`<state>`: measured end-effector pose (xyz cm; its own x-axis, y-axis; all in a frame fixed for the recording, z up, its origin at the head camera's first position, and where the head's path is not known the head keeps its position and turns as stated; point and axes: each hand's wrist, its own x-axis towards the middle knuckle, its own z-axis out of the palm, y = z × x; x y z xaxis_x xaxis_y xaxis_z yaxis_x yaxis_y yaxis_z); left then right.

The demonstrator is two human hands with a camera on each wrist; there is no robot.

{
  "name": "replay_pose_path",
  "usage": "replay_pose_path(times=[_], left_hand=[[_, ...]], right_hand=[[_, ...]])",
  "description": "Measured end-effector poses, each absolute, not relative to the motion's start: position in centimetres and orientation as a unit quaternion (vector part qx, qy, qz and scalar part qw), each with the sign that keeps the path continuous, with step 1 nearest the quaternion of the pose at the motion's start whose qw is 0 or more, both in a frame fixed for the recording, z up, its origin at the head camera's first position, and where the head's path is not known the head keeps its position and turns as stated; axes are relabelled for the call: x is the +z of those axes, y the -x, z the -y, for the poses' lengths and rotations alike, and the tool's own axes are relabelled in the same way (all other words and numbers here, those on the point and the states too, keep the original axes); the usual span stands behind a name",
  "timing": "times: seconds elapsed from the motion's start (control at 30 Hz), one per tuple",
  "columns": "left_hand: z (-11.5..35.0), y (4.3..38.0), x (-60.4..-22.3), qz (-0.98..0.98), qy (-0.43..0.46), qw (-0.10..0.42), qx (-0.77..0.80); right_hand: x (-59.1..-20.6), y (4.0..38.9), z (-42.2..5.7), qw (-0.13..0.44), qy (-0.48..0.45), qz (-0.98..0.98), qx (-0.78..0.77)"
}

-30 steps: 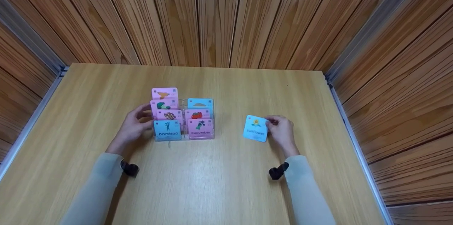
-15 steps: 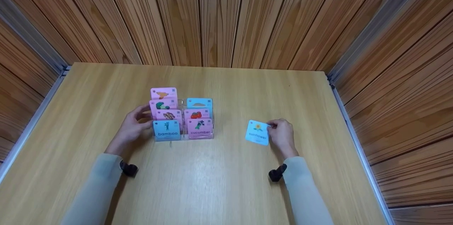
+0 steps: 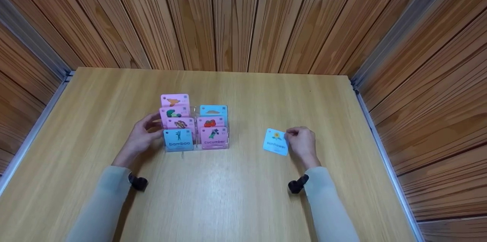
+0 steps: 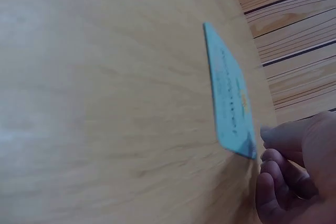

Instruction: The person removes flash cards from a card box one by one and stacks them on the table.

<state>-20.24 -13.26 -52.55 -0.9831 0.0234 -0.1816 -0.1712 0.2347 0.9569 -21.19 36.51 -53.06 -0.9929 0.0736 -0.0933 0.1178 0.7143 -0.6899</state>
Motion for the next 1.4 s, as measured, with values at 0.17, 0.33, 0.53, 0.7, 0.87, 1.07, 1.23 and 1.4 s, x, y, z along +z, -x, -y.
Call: replay_pose_path(times=[0.17,0.33,0.53,0.7,0.87,1.07,1.23,1.4], left_hand=[[13.3,20.2,-52.6,-0.781,0.044,0.080,0.618],[13.3,20.1,-52.5,-0.778,0.051,0.091,0.620],[13.2,20.0,-52.3,-0.777,0.053,0.094,0.620],[13.2,20.0,-52.3,-0.776,0.051,0.093,0.622],[13.2,20.0,-52.4,-0.780,0.051,0.089,0.617],[13.0,20.2,-52.6,-0.790,0.051,0.081,0.605],[13.0,20.2,-52.6,-0.790,0.053,0.082,0.606],[13.0,20.0,-52.5,-0.787,0.054,0.085,0.609]], right_hand=[[-51.7,21.6,-35.7,0.036,-0.031,-0.919,-0.391],[-50.6,22.3,-34.5,0.025,0.001,-0.918,-0.397],[-48.9,23.2,-32.5,0.010,0.034,-0.915,-0.402],[-47.6,23.8,-30.8,0.001,0.057,-0.912,-0.406],[-46.7,24.1,-28.9,-0.008,0.079,-0.907,-0.413],[-46.0,24.0,-26.5,-0.024,0.108,-0.896,-0.430],[-46.0,24.0,-24.7,-0.030,0.125,-0.890,-0.438],[-46.2,24.0,-23.0,-0.037,0.149,-0.878,-0.454]])
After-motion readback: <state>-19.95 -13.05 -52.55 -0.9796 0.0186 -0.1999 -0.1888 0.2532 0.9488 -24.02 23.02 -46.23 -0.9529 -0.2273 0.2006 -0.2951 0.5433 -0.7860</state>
